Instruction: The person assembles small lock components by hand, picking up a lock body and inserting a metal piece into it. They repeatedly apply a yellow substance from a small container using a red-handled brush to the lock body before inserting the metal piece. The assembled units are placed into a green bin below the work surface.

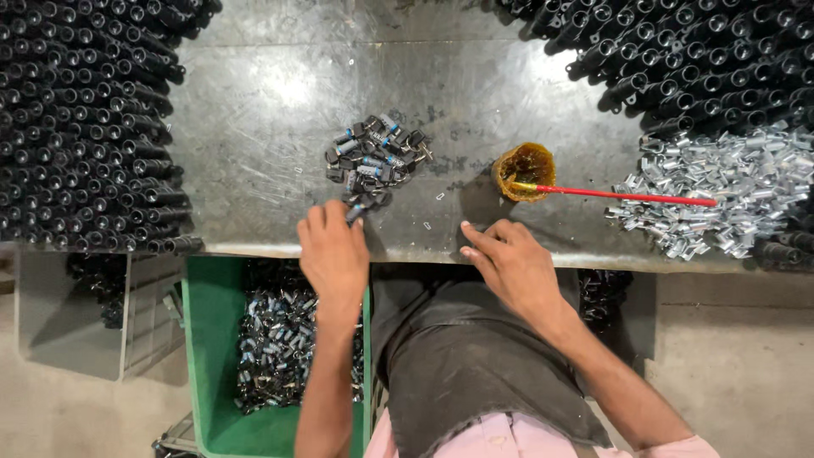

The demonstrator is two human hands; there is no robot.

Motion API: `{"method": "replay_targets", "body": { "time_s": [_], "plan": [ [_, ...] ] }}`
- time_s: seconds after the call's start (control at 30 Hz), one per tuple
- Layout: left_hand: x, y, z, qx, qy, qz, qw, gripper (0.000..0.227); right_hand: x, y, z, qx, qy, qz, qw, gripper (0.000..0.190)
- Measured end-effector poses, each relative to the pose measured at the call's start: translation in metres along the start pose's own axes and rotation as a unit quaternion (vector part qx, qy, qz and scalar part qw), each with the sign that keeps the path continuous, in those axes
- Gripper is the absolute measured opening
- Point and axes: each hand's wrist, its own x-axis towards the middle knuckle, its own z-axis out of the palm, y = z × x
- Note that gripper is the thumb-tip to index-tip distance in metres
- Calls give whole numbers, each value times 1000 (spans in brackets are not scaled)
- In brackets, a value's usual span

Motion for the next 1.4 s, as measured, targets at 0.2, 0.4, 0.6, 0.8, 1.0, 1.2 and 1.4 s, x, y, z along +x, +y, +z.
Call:
{"method": "replay_targets", "body": {
  "time_s": [0.2, 0.4, 0.6, 0.8, 1.0, 1.2, 1.4],
  "plan": [
    [-22, -1, 6, -228, 27, 38, 973, 22, -6, 2, 2, -9, -33, -33, 999, 48],
    [-38, 13, 9, -784, -55, -107, 609, 16, -9, 7, -1, 41, -5, -95, 995, 23],
    [-78, 57, 9, -807, -220, -166, 523, 28, -27, -8, -20, 364, 47, 6, 930, 17],
    [-79, 80, 1, -820, -284, -231, 439, 24, -22, -22, -18, 551, 75, 73, 828, 15],
    [-85, 82, 0, -825, -283, -205, 443, 22, -26, -27, -18, 515, 100, 91, 846, 14],
    [-83, 79, -1, -817, -290, -204, 454, 22, -28, -27, -17, 537, 104, 98, 832, 13],
    [-84, 80, 0, -812, -298, -218, 452, 22, -31, -17, -12, 540, 82, 100, 831, 15]
  ]
}}
